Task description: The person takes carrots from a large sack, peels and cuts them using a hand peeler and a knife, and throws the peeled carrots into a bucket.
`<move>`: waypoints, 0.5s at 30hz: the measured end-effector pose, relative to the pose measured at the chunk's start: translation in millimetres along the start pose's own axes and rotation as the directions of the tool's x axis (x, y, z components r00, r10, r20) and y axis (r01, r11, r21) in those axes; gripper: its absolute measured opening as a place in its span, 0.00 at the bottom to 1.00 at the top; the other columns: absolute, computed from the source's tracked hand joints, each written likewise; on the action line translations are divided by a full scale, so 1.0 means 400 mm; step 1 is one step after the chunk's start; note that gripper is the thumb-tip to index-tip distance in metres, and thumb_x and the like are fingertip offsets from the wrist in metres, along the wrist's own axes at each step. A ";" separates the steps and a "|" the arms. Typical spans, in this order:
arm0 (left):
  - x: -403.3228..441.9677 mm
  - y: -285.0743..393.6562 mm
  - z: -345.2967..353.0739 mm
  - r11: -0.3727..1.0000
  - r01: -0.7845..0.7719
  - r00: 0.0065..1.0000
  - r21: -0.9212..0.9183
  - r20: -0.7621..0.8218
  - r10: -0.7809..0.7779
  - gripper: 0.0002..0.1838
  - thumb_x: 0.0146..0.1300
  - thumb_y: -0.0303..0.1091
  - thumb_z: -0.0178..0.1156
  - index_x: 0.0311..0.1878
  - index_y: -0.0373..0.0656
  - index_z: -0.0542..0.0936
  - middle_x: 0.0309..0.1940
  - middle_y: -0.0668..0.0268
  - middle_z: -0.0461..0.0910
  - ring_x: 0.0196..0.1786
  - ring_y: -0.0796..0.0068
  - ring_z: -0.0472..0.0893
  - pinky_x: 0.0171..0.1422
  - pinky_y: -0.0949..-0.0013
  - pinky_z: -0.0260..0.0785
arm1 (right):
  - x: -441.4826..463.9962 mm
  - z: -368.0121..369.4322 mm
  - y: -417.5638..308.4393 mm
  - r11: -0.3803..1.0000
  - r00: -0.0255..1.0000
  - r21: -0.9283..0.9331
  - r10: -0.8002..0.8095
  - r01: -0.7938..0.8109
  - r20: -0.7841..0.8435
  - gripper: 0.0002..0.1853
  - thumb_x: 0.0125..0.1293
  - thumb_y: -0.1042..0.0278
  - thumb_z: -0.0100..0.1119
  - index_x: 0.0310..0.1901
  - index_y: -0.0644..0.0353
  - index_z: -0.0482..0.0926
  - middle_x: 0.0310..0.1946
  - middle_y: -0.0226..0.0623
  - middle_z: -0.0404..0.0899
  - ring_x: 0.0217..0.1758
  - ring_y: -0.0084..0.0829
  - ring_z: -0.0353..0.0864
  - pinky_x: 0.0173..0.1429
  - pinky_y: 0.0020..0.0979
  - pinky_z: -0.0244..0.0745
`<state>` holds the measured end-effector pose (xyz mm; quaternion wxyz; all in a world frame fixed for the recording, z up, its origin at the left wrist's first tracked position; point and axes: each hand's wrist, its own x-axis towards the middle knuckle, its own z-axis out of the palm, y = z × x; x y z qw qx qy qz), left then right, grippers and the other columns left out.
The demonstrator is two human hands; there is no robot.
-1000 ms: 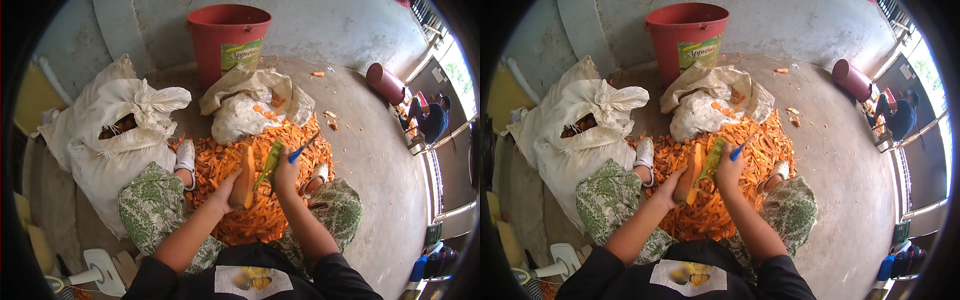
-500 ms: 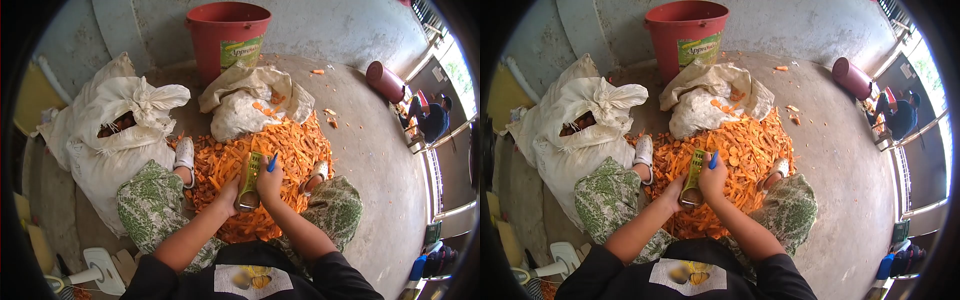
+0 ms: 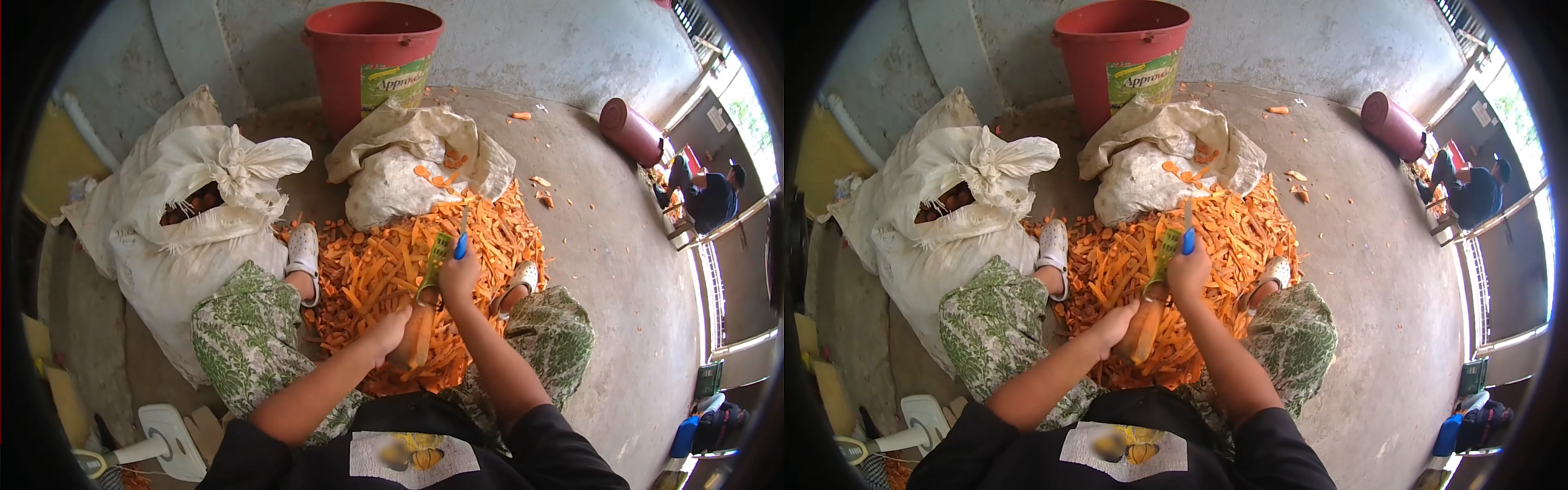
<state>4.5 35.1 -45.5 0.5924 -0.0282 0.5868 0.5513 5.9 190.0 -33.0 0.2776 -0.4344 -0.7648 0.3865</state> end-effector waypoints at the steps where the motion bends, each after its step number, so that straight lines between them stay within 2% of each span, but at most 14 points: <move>1: -0.036 0.021 0.017 0.996 0.010 0.999 0.093 -0.048 -0.005 0.26 0.69 0.49 0.32 0.57 0.38 0.65 0.50 0.59 0.72 0.49 0.71 0.74 0.54 0.67 0.63 | 0.018 -0.002 0.007 1.000 1.000 -0.017 -0.002 0.001 -0.031 0.14 0.62 0.59 0.51 0.28 0.64 0.72 0.16 0.44 0.71 0.18 0.41 0.70 0.25 0.39 0.62; 4: -0.036 0.025 0.012 0.989 -0.013 1.000 0.145 0.025 0.010 0.27 0.68 0.49 0.33 0.58 0.37 0.64 0.50 0.59 0.72 0.50 0.70 0.73 0.55 0.66 0.62 | 0.061 -0.013 0.025 0.996 0.997 -0.086 -0.005 -0.001 -0.073 0.14 0.62 0.59 0.51 0.30 0.63 0.72 0.16 0.44 0.70 0.18 0.41 0.69 0.25 0.39 0.62; 6: -0.038 0.027 0.013 0.977 -0.044 0.999 0.210 0.001 0.045 0.27 0.68 0.49 0.33 0.58 0.36 0.64 0.49 0.58 0.72 0.49 0.69 0.74 0.54 0.66 0.64 | 0.088 -0.011 0.040 0.996 0.989 -0.086 -0.030 0.018 -0.147 0.14 0.62 0.59 0.50 0.29 0.63 0.72 0.16 0.43 0.69 0.19 0.41 0.69 0.25 0.39 0.62; 8: -0.043 0.035 0.007 0.957 -0.072 0.996 0.280 -0.021 0.081 0.26 0.69 0.49 0.33 0.57 0.36 0.64 0.48 0.58 0.73 0.48 0.69 0.75 0.53 0.66 0.65 | 0.094 -0.013 0.039 0.994 0.991 -0.104 0.007 -0.022 -0.135 0.15 0.63 0.59 0.50 0.28 0.64 0.72 0.16 0.44 0.70 0.19 0.42 0.69 0.25 0.39 0.62; 10: -0.048 0.051 -0.005 0.993 0.004 0.987 0.119 0.161 -0.023 0.30 0.68 0.51 0.32 0.63 0.36 0.56 0.61 0.51 0.60 0.62 0.60 0.62 0.64 0.61 0.52 | 0.096 -0.022 0.018 0.998 0.989 -0.055 0.023 -0.032 -0.146 0.16 0.63 0.59 0.49 0.27 0.64 0.71 0.16 0.44 0.70 0.19 0.42 0.69 0.26 0.39 0.62; 14: -0.066 0.049 -0.016 0.986 -0.048 0.980 0.157 0.197 0.016 0.29 0.68 0.50 0.34 0.63 0.36 0.58 0.59 0.52 0.62 0.59 0.62 0.66 0.62 0.63 0.55 | 0.185 -0.043 0.115 0.994 0.963 -0.082 0.044 -0.068 -0.266 0.16 0.63 0.58 0.49 0.27 0.65 0.71 0.16 0.44 0.70 0.19 0.42 0.69 0.26 0.39 0.62; 15: -0.103 0.075 -0.005 0.997 0.025 0.969 0.066 0.246 -0.041 0.29 0.68 0.50 0.35 0.63 0.37 0.58 0.59 0.53 0.62 0.60 0.63 0.66 0.62 0.63 0.55 | 0.209 -0.047 0.154 0.993 0.946 -0.024 0.099 -0.112 -0.307 0.16 0.63 0.58 0.49 0.28 0.64 0.71 0.16 0.44 0.71 0.19 0.41 0.69 0.26 0.38 0.62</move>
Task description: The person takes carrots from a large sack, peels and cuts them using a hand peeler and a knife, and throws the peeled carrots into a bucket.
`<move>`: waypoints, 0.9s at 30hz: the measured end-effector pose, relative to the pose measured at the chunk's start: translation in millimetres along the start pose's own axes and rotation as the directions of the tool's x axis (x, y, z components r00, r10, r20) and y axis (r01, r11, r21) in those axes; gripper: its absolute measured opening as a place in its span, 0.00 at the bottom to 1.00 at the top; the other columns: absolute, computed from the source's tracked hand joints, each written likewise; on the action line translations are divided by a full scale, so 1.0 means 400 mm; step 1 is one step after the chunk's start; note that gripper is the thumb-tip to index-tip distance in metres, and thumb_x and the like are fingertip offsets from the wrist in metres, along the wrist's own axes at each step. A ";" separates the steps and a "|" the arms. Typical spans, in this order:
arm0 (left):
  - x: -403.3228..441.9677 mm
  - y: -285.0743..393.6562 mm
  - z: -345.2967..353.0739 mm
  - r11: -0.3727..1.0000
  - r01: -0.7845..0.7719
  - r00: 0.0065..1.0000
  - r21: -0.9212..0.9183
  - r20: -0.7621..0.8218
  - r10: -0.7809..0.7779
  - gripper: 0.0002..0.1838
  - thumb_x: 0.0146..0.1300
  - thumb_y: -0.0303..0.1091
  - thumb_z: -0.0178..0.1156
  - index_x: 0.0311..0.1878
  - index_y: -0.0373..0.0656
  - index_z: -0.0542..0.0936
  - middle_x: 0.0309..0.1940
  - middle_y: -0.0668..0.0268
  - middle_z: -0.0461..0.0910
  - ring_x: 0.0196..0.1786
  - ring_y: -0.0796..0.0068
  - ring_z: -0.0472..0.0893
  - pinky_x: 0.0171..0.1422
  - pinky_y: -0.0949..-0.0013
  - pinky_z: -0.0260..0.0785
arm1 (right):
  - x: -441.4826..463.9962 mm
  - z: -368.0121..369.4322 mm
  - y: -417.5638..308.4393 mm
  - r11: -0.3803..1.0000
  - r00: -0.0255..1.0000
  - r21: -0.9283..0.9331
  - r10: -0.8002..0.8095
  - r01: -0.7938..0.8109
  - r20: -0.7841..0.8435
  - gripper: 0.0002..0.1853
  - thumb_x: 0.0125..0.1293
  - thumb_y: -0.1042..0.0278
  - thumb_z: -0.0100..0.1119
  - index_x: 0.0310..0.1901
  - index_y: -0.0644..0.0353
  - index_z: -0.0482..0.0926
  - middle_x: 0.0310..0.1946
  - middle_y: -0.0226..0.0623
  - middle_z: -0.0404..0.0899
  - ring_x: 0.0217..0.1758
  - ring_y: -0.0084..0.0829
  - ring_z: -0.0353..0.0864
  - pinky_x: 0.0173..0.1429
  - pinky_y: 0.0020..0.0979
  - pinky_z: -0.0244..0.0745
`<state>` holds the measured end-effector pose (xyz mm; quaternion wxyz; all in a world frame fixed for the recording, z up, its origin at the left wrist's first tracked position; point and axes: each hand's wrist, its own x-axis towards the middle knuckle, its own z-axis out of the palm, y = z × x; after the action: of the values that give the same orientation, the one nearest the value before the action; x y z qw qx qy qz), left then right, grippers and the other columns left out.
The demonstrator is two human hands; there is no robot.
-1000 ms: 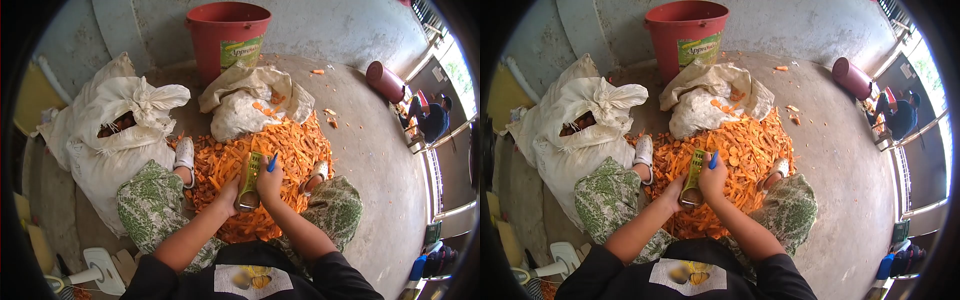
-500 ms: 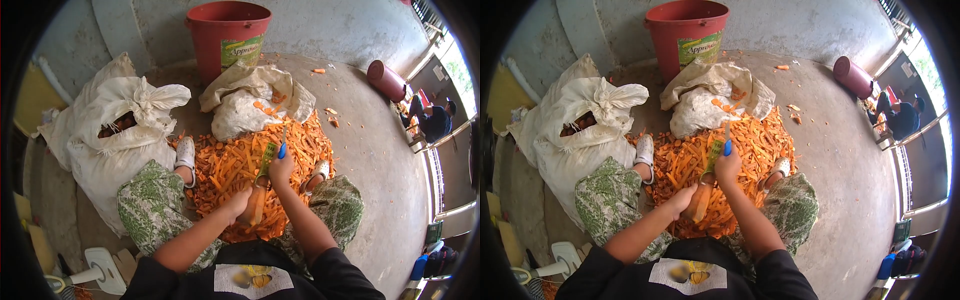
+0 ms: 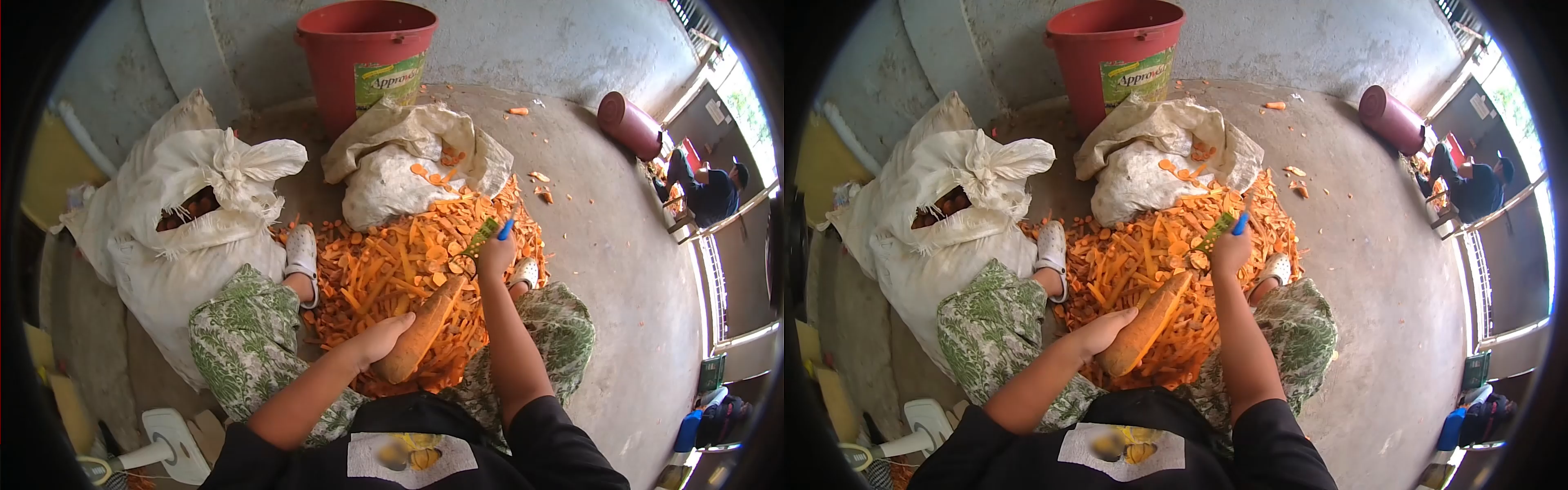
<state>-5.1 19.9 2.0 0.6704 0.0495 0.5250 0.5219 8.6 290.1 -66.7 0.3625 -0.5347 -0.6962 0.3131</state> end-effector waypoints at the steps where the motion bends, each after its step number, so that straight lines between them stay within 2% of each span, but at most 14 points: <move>1: -0.019 0.015 0.009 0.993 0.054 0.997 -0.104 0.059 -0.048 0.28 0.68 0.49 0.36 0.63 0.37 0.58 0.60 0.53 0.62 0.60 0.63 0.65 0.62 0.62 0.55 | 0.010 -0.003 0.005 0.997 0.998 0.043 0.059 -0.057 -0.039 0.16 0.63 0.58 0.49 0.28 0.64 0.71 0.16 0.44 0.71 0.19 0.41 0.69 0.26 0.38 0.62; 2: -0.005 0.008 -0.003 0.993 0.055 0.997 -0.102 0.059 -0.049 0.28 0.68 0.49 0.36 0.63 0.37 0.58 0.60 0.53 0.62 0.60 0.63 0.65 0.62 0.62 0.55 | 0.017 -0.007 0.012 0.997 0.997 0.031 0.068 -0.067 -0.030 0.16 0.64 0.59 0.48 0.27 0.65 0.70 0.15 0.40 0.69 0.17 0.37 0.67 0.25 0.36 0.61; 4: 0.035 -0.013 -0.026 0.981 -0.193 0.979 0.018 -0.069 0.194 0.26 0.68 0.49 0.36 0.60 0.37 0.59 0.45 0.57 0.73 0.44 0.68 0.77 0.48 0.67 0.69 | -0.009 -0.019 -0.023 0.995 0.998 0.091 0.053 -0.051 -0.022 0.16 0.64 0.60 0.48 0.26 0.65 0.70 0.14 0.38 0.67 0.17 0.34 0.65 0.24 0.35 0.60; 5: 0.041 -0.014 -0.032 0.980 -0.196 0.978 0.014 -0.070 0.197 0.26 0.68 0.49 0.36 0.60 0.37 0.59 0.45 0.57 0.73 0.44 0.68 0.77 0.48 0.67 0.69 | -0.028 -0.025 -0.044 0.988 0.999 0.150 0.036 -0.033 -0.013 0.16 0.65 0.60 0.47 0.26 0.65 0.69 0.14 0.36 0.65 0.16 0.31 0.63 0.24 0.34 0.59; 7: 0.044 -0.001 -0.038 0.986 -0.148 0.965 0.077 -0.209 0.161 0.32 0.66 0.52 0.40 0.64 0.39 0.55 0.63 0.55 0.57 0.65 0.64 0.57 0.66 0.64 0.48 | -0.096 -0.056 -0.133 0.952 0.994 0.293 0.069 -0.092 0.088 0.16 0.65 0.60 0.47 0.26 0.65 0.68 0.13 0.34 0.64 0.16 0.28 0.62 0.23 0.32 0.58; 8: 0.063 -0.014 -0.055 0.987 -0.139 0.963 0.076 -0.222 0.153 0.33 0.65 0.54 0.42 0.65 0.39 0.54 0.64 0.55 0.54 0.67 0.64 0.53 0.67 0.65 0.45 | -0.127 -0.060 -0.159 0.890 0.978 0.424 0.095 -0.168 0.188 0.16 0.65 0.61 0.46 0.26 0.65 0.68 0.13 0.32 0.62 0.16 0.25 0.60 0.23 0.31 0.56; 9: 0.072 -0.019 -0.065 0.987 -0.141 0.963 0.075 -0.222 0.154 0.33 0.65 0.54 0.42 0.65 0.39 0.54 0.64 0.55 0.54 0.67 0.64 0.53 0.67 0.65 0.45 | -0.147 -0.049 -0.157 0.933 0.981 0.349 0.017 -0.084 0.192 0.16 0.66 0.60 0.46 0.25 0.64 0.67 0.13 0.32 0.61 0.17 0.24 0.59 0.23 0.30 0.55; 11: 0.085 -0.026 -0.080 0.974 -0.225 0.956 0.005 -0.193 0.222 0.33 0.64 0.54 0.42 0.64 0.39 0.55 0.63 0.55 0.57 0.65 0.64 0.58 0.66 0.63 0.49 | -0.175 -0.041 -0.146 0.955 0.971 0.259 -0.185 0.141 0.152 0.16 0.66 0.60 0.46 0.24 0.63 0.66 0.13 0.31 0.60 0.16 0.23 0.57 0.23 0.30 0.55; 15: 0.034 0.014 -0.074 0.953 -0.259 0.961 -0.154 -0.141 0.238 0.31 0.64 0.53 0.43 0.62 0.39 0.59 0.56 0.55 0.66 0.57 0.64 0.69 0.58 0.61 0.61 | -0.152 -0.040 -0.119 0.967 0.977 0.251 -0.098 0.048 0.191 0.16 0.66 0.61 0.45 0.24 0.63 0.65 0.13 0.31 0.59 0.16 0.24 0.56 0.23 0.30 0.54; 17: 0.028 0.021 -0.083 0.936 -0.204 0.977 -0.286 -0.118 0.177 0.25 0.64 0.51 0.44 0.54 0.40 0.66 0.42 0.58 0.73 0.37 0.66 0.79 0.38 0.67 0.74 | -0.136 -0.039 -0.108 0.971 0.986 0.240 -0.038 -0.003 0.163 0.17 0.65 0.61 0.45 0.22 0.63 0.64 0.12 0.30 0.58 0.16 0.24 0.55 0.23 0.30 0.53; 20: 0.027 0.034 -0.078 0.849 -0.132 0.991 -0.511 -0.046 0.126 0.22 0.63 0.48 0.47 0.50 0.40 0.68 0.38 0.58 0.74 0.34 0.68 0.79 0.32 0.67 0.75 | -0.141 -0.061 -0.146 0.960 0.983 0.277 0.000 -0.053 0.186 0.17 0.66 0.63 0.45 0.20 0.61 0.62 0.13 0.27 0.59 0.16 0.22 0.54 0.22 0.29 0.52; 22: 0.035 0.039 -0.077 0.852 -0.131 0.991 -0.507 -0.048 0.125 0.21 0.63 0.48 0.48 0.50 0.40 0.68 0.37 0.59 0.74 0.35 0.67 0.79 0.33 0.66 0.75 | -0.161 -0.071 -0.168 0.960 0.979 0.274 0.000 -0.056 0.202 0.17 0.66 0.63 0.45 0.20 0.60 0.62 0.13 0.26 0.59 0.16 0.21 0.54 0.22 0.28 0.52; 24: 0.056 0.031 -0.078 0.856 -0.130 0.991 -0.501 -0.047 0.123 0.21 0.63 0.48 0.48 0.50 0.41 0.68 0.37 0.60 0.74 0.35 0.67 0.79 0.33 0.64 0.75 | -0.211 -0.074 -0.199 0.877 0.923 0.437 0.018 -0.199 0.384 0.17 0.66 0.63 0.45 0.20 0.59 0.63 0.13 0.26 0.60 0.15 0.20 0.56 0.21 0.26 0.52; 27: 0.109 -0.003 -0.096 0.769 -0.172 0.984 -0.616 -0.076 0.159 0.23 0.62 0.49 0.49 0.53 0.43 0.66 0.44 0.63 0.74 0.38 0.59 0.79 0.33 0.62 0.76 | -0.290 -0.096 -0.248 0.928 0.846 0.309 0.011 -0.207 0.533 0.15 0.66 0.61 0.44 0.26 0.61 0.70 0.16 0.30 0.69 0.18 0.21 0.68 0.23 0.24 0.62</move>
<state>-37.4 33.7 -43.9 0.5958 -0.1324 0.3242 0.7228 8.4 156.4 16.2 0.2316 -0.3946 -0.6681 0.5868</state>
